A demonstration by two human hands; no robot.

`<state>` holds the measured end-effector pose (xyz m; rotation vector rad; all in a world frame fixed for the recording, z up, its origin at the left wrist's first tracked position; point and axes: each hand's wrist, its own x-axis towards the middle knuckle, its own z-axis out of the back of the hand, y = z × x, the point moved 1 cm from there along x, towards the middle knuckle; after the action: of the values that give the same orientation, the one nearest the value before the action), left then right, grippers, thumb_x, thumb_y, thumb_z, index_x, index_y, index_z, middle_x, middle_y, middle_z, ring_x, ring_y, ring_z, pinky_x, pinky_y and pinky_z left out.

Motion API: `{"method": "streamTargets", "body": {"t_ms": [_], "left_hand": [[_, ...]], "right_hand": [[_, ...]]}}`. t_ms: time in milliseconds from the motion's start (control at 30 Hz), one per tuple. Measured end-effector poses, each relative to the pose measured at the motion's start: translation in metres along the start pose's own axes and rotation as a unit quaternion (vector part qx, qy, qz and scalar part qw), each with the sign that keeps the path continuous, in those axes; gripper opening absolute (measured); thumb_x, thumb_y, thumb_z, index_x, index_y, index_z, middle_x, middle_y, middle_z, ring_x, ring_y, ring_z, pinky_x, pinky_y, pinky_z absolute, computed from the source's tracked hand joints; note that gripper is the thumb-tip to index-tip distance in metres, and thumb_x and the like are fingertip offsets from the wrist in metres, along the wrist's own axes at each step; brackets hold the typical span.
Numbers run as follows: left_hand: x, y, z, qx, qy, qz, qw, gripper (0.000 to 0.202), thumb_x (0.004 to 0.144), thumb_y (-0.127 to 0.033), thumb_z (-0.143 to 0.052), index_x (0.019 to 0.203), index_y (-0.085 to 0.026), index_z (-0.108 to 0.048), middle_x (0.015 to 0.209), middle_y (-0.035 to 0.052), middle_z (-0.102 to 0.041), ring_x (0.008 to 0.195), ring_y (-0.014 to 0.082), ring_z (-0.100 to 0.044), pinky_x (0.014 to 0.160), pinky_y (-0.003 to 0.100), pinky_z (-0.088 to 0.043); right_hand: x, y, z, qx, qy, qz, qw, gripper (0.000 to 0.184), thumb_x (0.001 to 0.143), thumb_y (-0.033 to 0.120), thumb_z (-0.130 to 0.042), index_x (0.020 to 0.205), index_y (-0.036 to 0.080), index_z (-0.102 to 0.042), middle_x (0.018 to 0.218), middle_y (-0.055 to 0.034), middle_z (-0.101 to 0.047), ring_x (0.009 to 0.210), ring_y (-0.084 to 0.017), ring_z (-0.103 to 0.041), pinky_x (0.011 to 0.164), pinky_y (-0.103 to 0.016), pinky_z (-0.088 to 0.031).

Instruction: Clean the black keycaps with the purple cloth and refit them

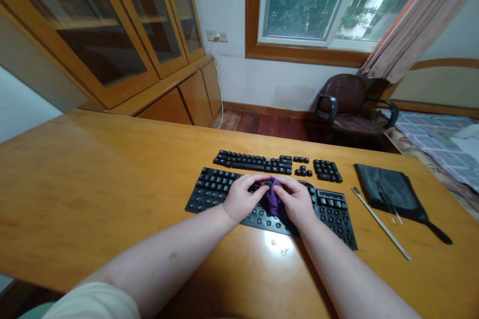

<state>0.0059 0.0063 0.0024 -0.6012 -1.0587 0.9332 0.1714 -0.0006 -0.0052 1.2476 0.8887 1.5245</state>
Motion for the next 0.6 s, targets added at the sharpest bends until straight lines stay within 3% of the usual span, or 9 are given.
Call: {"method": "streamTargets", "body": {"t_ms": [200,433,600], "left_hand": [[0.0001,0.0012,-0.0002,-0.009,-0.015,0.003,1.000,0.013,0.075,-0.017,-0.064,0.087,-0.019,-0.069,0.089,0.0042,-0.072,0.083,0.0176,-0.067,0.081,0.032,-0.054],[0.0017,-0.0013,0.0010,0.004,-0.028,-0.002,1.000,0.012,0.080,-0.018,-0.059,0.086,-0.020,-0.069,0.086,0.0032,-0.072,0.082,0.0168,-0.066,0.080,0.031,-0.054],[0.0016,-0.0001,0.0008,-0.014,-0.003,-0.004,1.000,0.017,0.077,-0.018,-0.061,0.093,-0.020,-0.067,0.092,0.0047,-0.071,0.085,0.0176,-0.065,0.082,0.033,-0.053]], "right_hand": [[-0.0006,0.0007,-0.0007,-0.014,0.009,0.009,1.000,0.021,0.072,0.031,-0.067,0.092,0.026,-0.072,0.096,-0.0058,-0.071,0.092,-0.024,-0.064,0.085,-0.041,-0.049],[-0.0005,0.0017,0.0001,0.009,-0.032,-0.026,0.999,0.017,0.075,0.029,-0.063,0.089,0.024,-0.073,0.094,-0.0061,-0.072,0.089,-0.024,-0.065,0.085,-0.042,-0.049],[-0.0003,0.0029,0.0002,-0.004,-0.005,-0.009,1.000,0.017,0.074,0.029,-0.065,0.088,0.025,-0.072,0.092,-0.0055,-0.072,0.088,-0.024,-0.065,0.083,-0.042,-0.050]]}}
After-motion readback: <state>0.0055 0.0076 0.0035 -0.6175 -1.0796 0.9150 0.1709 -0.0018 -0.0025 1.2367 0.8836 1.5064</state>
